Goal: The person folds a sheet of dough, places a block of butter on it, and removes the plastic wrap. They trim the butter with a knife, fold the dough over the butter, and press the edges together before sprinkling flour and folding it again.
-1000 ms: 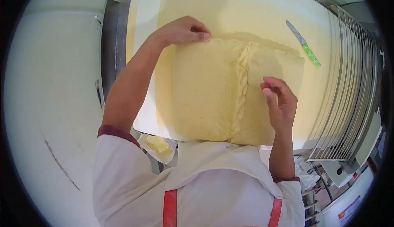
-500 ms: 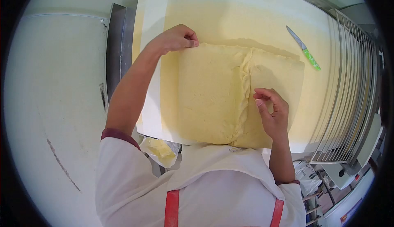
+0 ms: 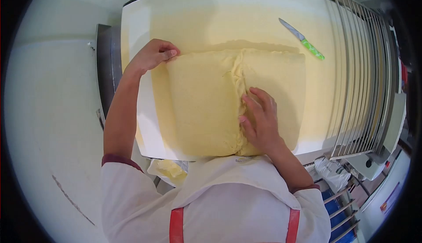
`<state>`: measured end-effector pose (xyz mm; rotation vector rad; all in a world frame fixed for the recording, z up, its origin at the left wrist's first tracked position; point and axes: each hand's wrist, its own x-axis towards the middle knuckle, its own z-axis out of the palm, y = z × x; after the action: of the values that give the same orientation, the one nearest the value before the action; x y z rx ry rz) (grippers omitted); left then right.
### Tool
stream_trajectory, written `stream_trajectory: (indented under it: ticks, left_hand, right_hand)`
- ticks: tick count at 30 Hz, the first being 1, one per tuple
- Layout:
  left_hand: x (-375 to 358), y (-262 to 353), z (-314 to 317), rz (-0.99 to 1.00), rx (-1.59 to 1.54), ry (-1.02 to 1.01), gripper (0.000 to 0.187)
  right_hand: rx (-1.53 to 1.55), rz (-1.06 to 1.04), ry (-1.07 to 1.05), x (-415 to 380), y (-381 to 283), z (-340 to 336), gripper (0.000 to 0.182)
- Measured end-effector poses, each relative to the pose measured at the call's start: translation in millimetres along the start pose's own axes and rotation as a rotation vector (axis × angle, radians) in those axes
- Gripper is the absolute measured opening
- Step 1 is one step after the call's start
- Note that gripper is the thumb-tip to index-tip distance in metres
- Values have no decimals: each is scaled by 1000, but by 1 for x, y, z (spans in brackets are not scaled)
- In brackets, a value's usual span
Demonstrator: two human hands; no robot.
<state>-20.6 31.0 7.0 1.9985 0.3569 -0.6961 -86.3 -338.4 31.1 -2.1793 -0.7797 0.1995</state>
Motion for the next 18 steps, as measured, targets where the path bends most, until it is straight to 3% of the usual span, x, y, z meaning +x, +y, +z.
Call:
stream_trajectory:
  ticks: [3, 5, 7, 13, 16, 18]
  left_hand:
    - [22, 33, 31, 287, 73, 88, 28]
    - [41, 68, 70, 306, 82, -31, 35]
    - [58, 98, 104, 292, 295, -85, 36]
    - [48, 113, 151, 243, 601, 252, 32]
    - [36, 116, 150, 289, 609, 318, 34]
    - [24, 102, 148, 438, 624, 375, 36]
  right_hand:
    - [-148, 37, -142, -1, -14, 4, 69]
    - [-223, 48, -237, -1, -23, 9, 76]
    - [-266, 34, -281, -1, -29, 15, 78]
    - [320, 34, 2, -18, -41, 38, 69]
    - [576, 108, 152, -35, -39, 41, 71]
    - [605, 141, 176, -47, -40, 39, 72]
